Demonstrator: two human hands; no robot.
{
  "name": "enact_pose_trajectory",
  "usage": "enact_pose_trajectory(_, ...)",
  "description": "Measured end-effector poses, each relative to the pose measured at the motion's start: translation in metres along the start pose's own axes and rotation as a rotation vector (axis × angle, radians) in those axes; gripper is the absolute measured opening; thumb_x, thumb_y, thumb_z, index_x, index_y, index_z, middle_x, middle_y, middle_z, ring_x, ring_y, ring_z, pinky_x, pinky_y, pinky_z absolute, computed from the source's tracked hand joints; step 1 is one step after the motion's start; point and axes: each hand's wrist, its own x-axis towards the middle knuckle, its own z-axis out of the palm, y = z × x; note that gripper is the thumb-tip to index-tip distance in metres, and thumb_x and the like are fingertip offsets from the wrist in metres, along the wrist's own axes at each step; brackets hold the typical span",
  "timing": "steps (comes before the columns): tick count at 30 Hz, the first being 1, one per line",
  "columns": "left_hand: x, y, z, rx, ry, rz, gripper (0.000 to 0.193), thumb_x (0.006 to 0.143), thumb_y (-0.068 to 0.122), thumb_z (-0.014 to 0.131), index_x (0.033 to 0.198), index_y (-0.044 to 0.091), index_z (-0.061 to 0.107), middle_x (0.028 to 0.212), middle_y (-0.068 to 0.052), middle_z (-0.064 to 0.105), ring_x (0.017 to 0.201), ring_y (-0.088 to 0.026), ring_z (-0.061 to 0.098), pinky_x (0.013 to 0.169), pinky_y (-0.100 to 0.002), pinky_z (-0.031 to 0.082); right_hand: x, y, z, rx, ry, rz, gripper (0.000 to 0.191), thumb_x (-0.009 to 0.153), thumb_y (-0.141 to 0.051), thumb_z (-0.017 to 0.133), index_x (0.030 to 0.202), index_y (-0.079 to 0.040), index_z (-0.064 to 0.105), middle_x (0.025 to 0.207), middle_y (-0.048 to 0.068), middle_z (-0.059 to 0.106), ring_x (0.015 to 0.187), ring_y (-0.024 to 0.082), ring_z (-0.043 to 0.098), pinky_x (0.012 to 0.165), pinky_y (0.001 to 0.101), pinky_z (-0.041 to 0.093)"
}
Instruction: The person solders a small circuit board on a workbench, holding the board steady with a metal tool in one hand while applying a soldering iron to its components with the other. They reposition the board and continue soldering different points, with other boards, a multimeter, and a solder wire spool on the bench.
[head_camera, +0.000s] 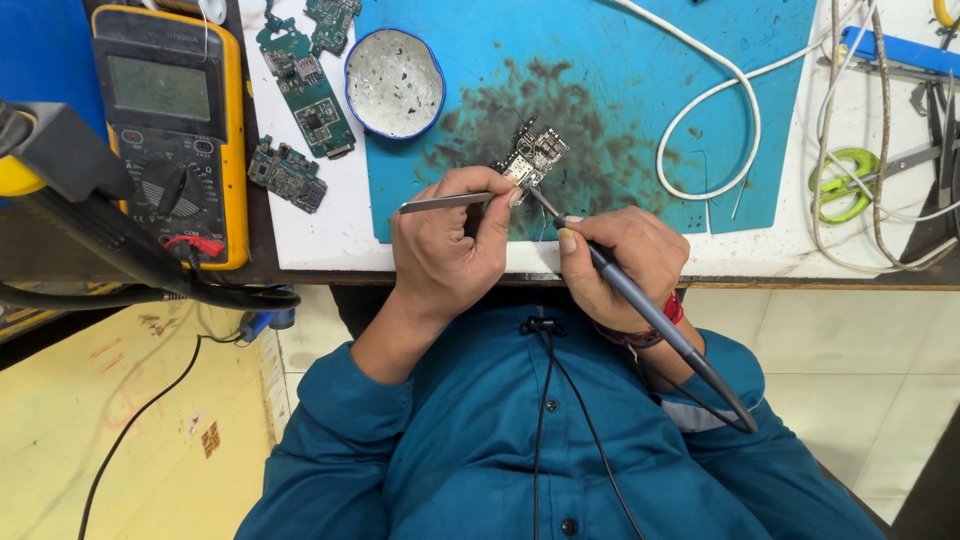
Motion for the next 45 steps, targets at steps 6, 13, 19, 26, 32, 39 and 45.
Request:
enact_pose_trajectory(6,0.0001,-0.0004,-0.0001,0.01,0.004,0.008,0.011,0.096,0.004,0.077,0.101,0.006,0.068,0.082,-0.005,0.072,0.066,-0.016,0.069,0.061,-0.029,0.052,-0.0002,0.0,0.0,-0.006,0.002,0.008,0.011,0.093,-0.001,0.077,0.095,-0.001,0.066,0.084,0.012,0.071,0.068,0.025,0.068,0.064,0.0344,0.052)
enact_pose_trajectory(13,-0.0002,-0.0018,0.0,0.006,0.005,0.012,0.011,0.096,0.003,0.076,0.101,0.006,0.067,0.083,-0.005,0.072,0.067,-0.015,0.07,0.062,-0.029,0.053,-0.0001,0.0012,0.0007,0.01,0.005,-0.01,0.011,0.094,-0.002,0.077,0.095,-0.001,0.066,0.085,0.013,0.072,0.069,0.025,0.069,0.065,0.034,0.053)
enact_pose_trajectory(19,-0.0004,-0.0017,0.0007,-0.003,0.005,0.007,0.012,0.096,0.003,0.077,0.101,0.006,0.066,0.083,-0.005,0.072,0.068,-0.015,0.07,0.062,-0.028,0.054,-0.0004,0.0008,0.0003,0.005,0.005,0.0,0.011,0.093,-0.001,0.076,0.095,-0.001,0.065,0.084,0.012,0.072,0.068,0.025,0.068,0.063,0.0339,0.052)
enact_pose_trajectory(26,-0.0001,-0.0011,-0.0005,0.008,0.002,0.005,0.011,0.095,0.003,0.077,0.101,0.006,0.067,0.081,-0.005,0.071,0.065,-0.015,0.068,0.06,-0.029,0.052,-0.0004,0.0008,0.0007,0.002,0.008,0.003,0.011,0.093,-0.001,0.076,0.094,-0.001,0.065,0.083,0.012,0.071,0.067,0.025,0.067,0.062,0.0338,0.051)
enact_pose_trajectory(32,0.0002,-0.0016,-0.0002,0.012,0.006,0.019,0.011,0.096,0.003,0.076,0.101,0.006,0.067,0.081,-0.004,0.071,0.065,-0.015,0.068,0.06,-0.029,0.052,-0.0009,0.0009,0.0016,-0.003,0.017,0.0,0.011,0.093,-0.002,0.076,0.093,-0.002,0.065,0.081,0.012,0.071,0.066,0.025,0.067,0.062,0.0342,0.05)
enact_pose_trajectory(39,-0.0002,-0.002,-0.0003,0.01,0.005,0.014,0.011,0.096,0.003,0.076,0.101,0.006,0.067,0.081,-0.004,0.071,0.065,-0.015,0.068,0.06,-0.029,0.052,-0.0008,0.0014,0.0013,-0.001,0.015,-0.005,0.012,0.093,-0.001,0.076,0.093,-0.002,0.064,0.081,0.012,0.071,0.065,0.024,0.066,0.061,0.0338,0.05)
enact_pose_trajectory(45,-0.0001,-0.0014,-0.0006,0.01,0.001,0.013,0.011,0.096,0.004,0.076,0.101,0.006,0.066,0.082,-0.004,0.071,0.066,-0.015,0.069,0.06,-0.029,0.052,-0.0001,0.0015,0.0012,-0.009,0.016,-0.013,0.012,0.092,-0.001,0.077,0.093,-0.001,0.064,0.081,0.012,0.071,0.065,0.024,0.066,0.061,0.0338,0.05)
